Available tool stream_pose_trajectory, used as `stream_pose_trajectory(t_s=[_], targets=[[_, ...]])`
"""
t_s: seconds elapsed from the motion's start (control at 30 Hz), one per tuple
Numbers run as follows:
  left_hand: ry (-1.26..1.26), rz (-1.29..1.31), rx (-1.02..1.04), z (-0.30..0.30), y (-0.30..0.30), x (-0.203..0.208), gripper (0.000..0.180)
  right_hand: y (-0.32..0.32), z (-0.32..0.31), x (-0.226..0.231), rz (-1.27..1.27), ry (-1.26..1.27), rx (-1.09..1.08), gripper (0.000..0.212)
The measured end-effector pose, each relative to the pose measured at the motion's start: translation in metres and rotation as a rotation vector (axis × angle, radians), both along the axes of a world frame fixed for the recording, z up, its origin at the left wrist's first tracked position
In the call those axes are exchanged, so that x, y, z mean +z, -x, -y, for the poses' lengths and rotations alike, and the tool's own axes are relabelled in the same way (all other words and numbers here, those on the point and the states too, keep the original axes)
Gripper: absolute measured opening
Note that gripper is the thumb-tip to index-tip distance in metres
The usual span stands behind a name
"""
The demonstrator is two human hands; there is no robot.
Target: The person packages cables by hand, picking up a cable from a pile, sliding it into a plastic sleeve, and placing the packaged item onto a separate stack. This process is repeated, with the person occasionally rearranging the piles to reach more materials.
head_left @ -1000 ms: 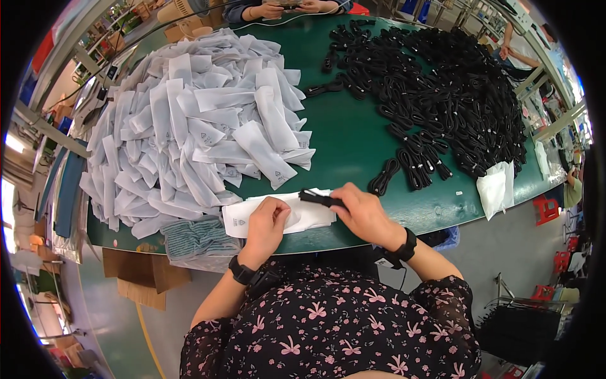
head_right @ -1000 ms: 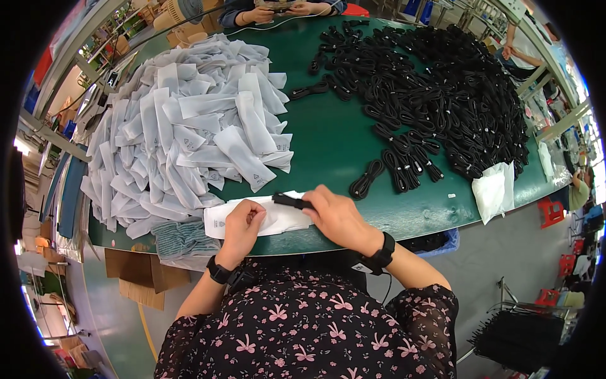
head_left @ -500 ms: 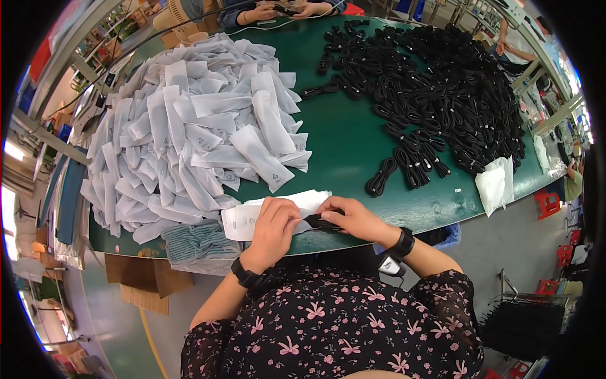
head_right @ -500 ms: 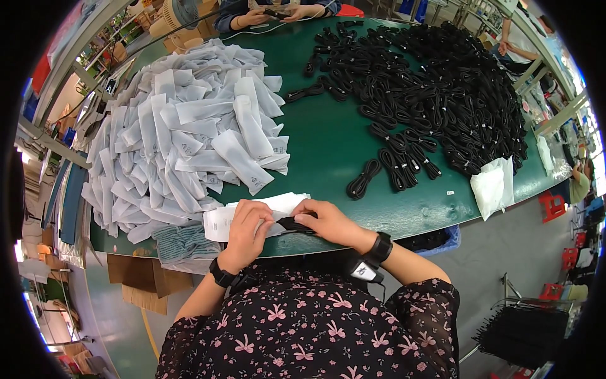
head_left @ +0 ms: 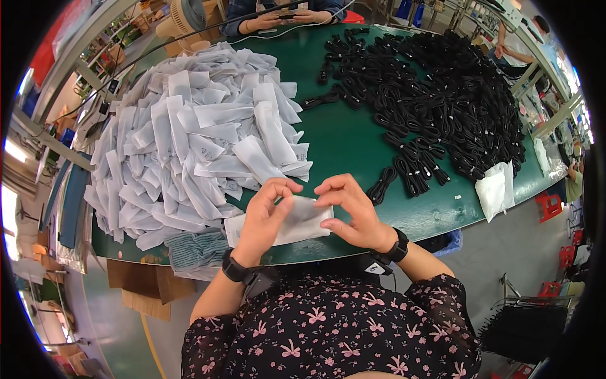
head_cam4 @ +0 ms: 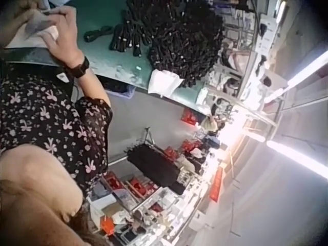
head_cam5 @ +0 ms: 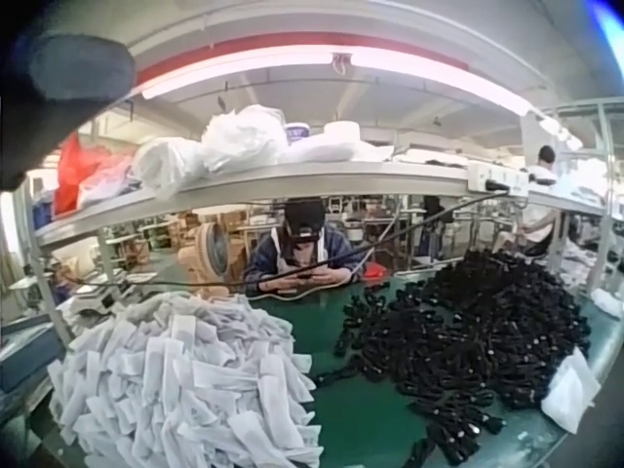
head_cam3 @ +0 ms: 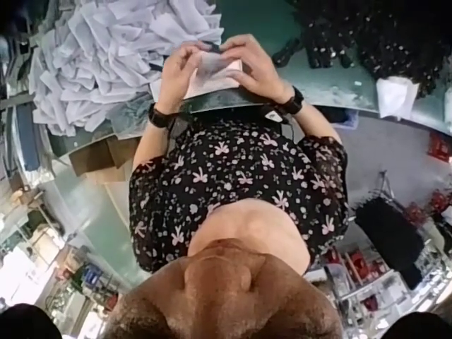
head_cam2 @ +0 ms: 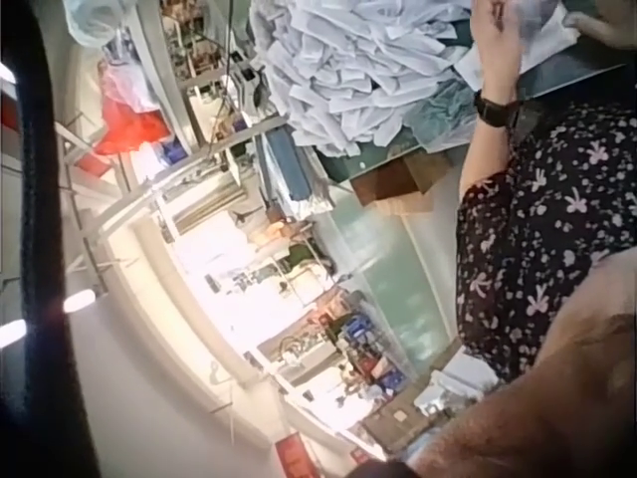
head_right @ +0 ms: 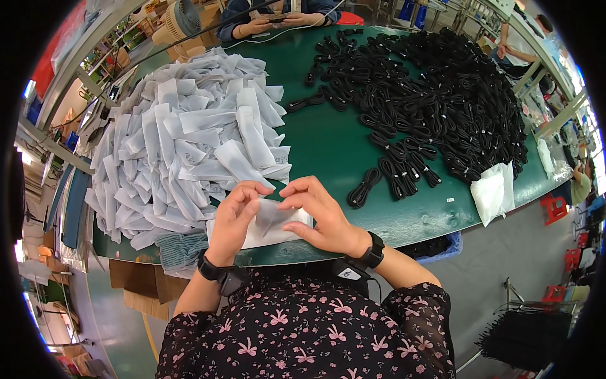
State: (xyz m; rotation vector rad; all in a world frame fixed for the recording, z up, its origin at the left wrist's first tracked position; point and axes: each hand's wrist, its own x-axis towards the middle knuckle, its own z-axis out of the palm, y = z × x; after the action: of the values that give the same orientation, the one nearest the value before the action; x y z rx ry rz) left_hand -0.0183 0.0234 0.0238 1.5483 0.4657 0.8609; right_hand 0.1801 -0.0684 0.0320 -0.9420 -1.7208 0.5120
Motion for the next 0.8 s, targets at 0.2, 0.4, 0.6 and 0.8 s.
stream_pose_trajectory(t_s=[0.2, 0.4, 0.6, 0.8], targets=[[0.232, 0.053, 0.189, -0.046, 0.004, 0.031, 0.016, -0.002, -0.007, 0.012, 0.151, -0.183, -0.197, 0.040], [-0.510, -0.198, 0.724, -0.066, 0.036, 0.045, 0.013, -0.061, 0.015, -0.018, 0.832, 0.337, -0.784, 0.031], [-0.484, -0.513, 0.134, 0.013, 0.025, -0.037, 0.017, -0.056, 0.037, -0.035, 0.780, 0.478, -0.768, 0.020], [-0.687, -0.606, 0.230, 0.030, 0.010, -0.047, 0.019, -0.044, 0.038, -0.055, 0.388, 0.361, -0.620, 0.020]])
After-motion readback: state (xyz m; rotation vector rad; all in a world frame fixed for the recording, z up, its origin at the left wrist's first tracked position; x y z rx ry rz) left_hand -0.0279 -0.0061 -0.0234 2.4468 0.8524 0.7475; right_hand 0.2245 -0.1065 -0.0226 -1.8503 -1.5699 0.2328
